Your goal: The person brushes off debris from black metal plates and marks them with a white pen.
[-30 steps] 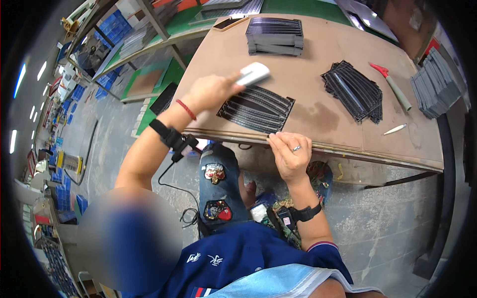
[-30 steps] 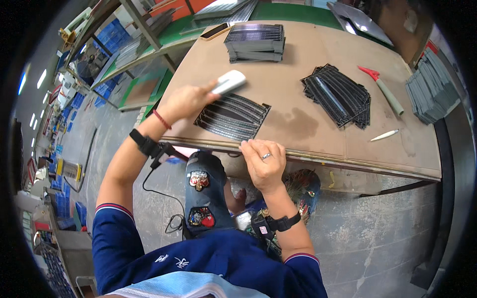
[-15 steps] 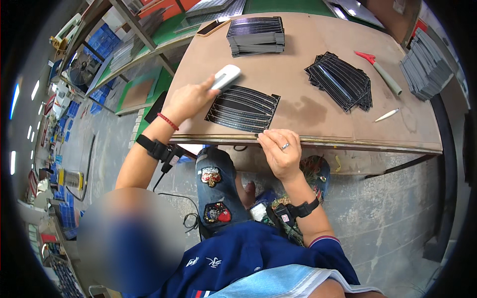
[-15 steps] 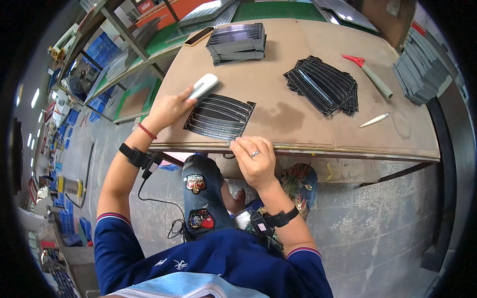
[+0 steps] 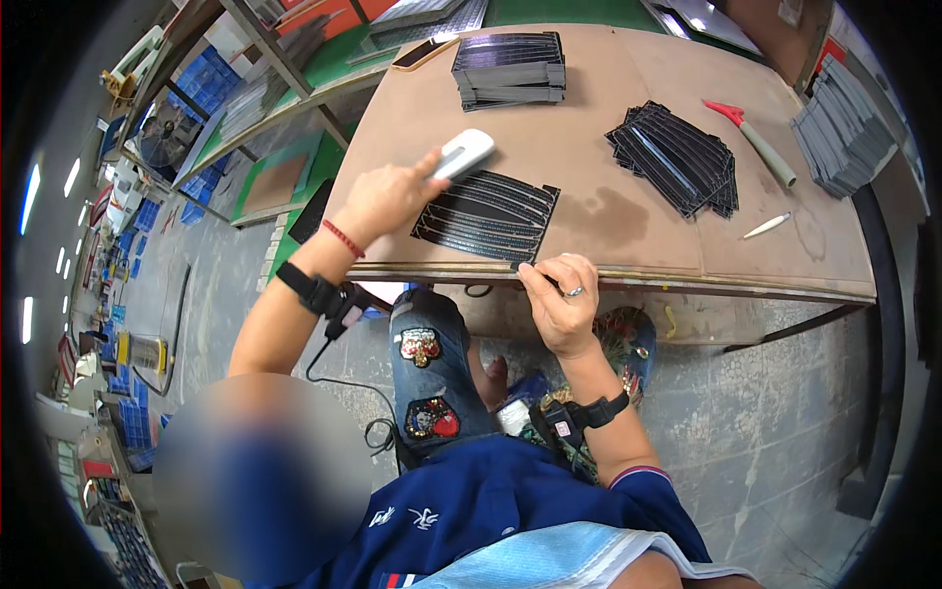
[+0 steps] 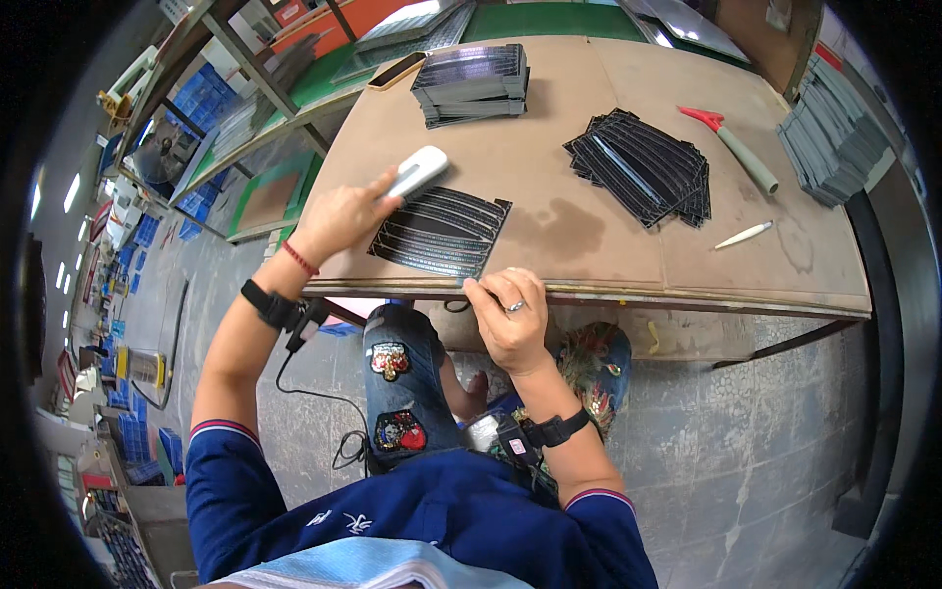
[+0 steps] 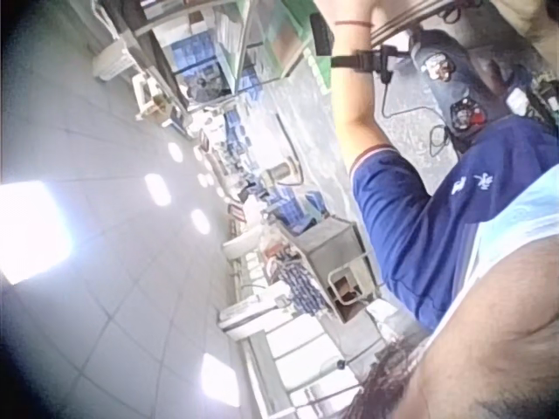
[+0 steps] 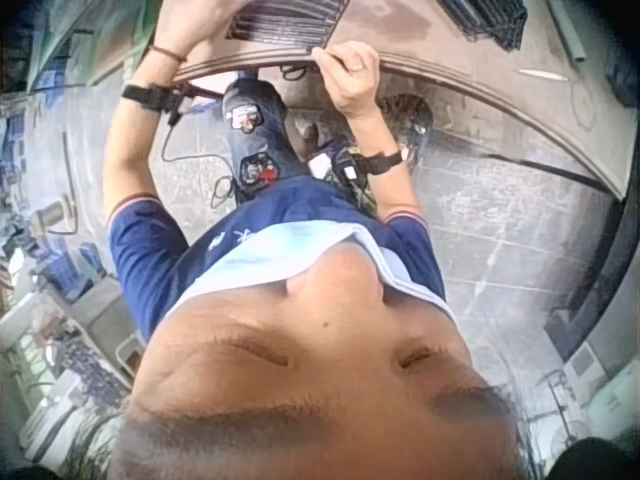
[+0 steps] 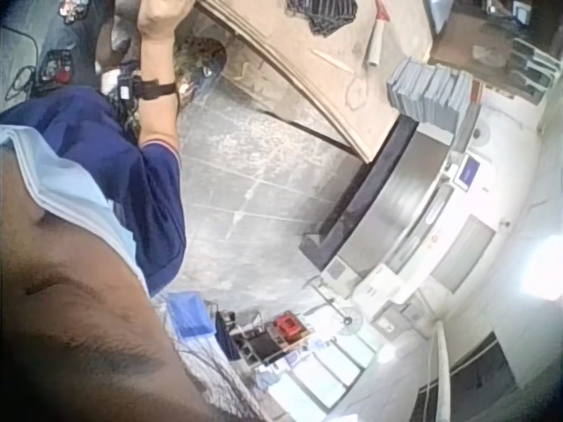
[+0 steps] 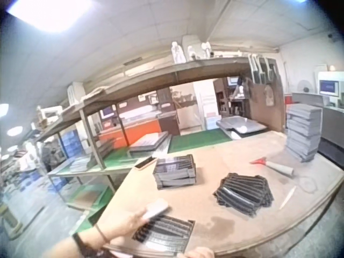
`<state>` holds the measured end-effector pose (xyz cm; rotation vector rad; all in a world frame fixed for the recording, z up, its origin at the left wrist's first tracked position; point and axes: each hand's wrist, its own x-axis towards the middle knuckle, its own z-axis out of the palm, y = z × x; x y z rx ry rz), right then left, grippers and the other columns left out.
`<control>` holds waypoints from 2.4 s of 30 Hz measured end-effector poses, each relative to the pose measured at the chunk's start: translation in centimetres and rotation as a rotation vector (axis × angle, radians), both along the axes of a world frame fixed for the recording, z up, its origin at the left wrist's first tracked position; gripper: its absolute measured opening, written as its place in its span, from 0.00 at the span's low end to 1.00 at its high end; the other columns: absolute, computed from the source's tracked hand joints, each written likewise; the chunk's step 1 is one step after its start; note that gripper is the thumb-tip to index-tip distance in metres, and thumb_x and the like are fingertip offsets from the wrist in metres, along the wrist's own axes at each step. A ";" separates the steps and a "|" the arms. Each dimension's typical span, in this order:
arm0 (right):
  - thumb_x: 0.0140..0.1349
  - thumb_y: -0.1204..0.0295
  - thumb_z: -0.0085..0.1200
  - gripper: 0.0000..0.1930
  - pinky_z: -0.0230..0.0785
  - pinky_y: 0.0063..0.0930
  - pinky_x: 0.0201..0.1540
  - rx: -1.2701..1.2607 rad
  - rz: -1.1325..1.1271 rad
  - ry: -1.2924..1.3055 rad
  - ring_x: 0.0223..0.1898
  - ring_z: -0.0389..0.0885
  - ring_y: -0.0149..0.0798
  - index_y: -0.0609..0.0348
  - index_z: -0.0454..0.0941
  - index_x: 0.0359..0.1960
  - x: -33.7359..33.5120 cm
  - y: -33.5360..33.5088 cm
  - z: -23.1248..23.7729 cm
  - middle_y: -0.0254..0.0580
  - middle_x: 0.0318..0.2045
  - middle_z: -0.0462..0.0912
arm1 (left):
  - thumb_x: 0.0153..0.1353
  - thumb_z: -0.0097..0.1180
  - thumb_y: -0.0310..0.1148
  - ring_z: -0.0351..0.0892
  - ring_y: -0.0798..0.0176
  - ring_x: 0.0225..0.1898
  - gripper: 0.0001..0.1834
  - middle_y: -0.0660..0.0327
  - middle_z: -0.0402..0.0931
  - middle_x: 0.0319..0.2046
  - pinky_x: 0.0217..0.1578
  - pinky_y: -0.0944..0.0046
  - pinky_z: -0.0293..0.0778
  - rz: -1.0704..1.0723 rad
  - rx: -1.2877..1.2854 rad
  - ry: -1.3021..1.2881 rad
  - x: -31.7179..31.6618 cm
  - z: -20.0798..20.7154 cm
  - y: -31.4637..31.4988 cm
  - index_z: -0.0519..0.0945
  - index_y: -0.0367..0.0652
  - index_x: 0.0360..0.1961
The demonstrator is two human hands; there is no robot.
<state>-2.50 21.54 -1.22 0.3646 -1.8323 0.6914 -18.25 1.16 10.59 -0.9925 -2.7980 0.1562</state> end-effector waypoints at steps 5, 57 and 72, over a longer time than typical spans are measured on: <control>0.42 0.80 0.65 0.12 0.69 0.38 0.44 -0.020 -0.022 -0.002 0.39 0.75 0.41 0.58 0.84 0.33 -0.1 0.0 -0.4 0.34 0.32 0.76 | 0.65 0.50 0.53 0.81 0.46 0.22 0.31 0.50 0.79 0.19 0.22 0.49 0.75 -0.198 -0.034 -0.057 4.7 -0.9 2.9 0.66 0.50 0.65; 0.45 0.75 0.67 0.11 0.68 0.35 0.41 0.028 -0.017 -0.169 0.37 0.76 0.39 0.55 0.84 0.33 0.8 -0.1 1.8 0.32 0.31 0.78 | 0.67 0.44 0.55 0.82 0.40 0.34 0.28 0.45 0.82 0.31 0.36 0.45 0.76 0.200 0.048 -0.116 -0.3 0.4 -1.7 0.69 0.53 0.64; 0.50 0.59 0.66 0.20 0.64 0.40 0.53 0.389 -0.146 -0.476 0.45 0.76 0.44 0.60 0.83 0.40 -1.9 4.5 5.4 0.42 0.50 0.81 | 0.69 0.50 0.44 0.79 0.65 0.42 0.26 0.51 0.81 0.46 0.47 0.66 0.72 0.186 0.982 -0.239 -0.2 -4.0 -8.9 0.68 0.47 0.65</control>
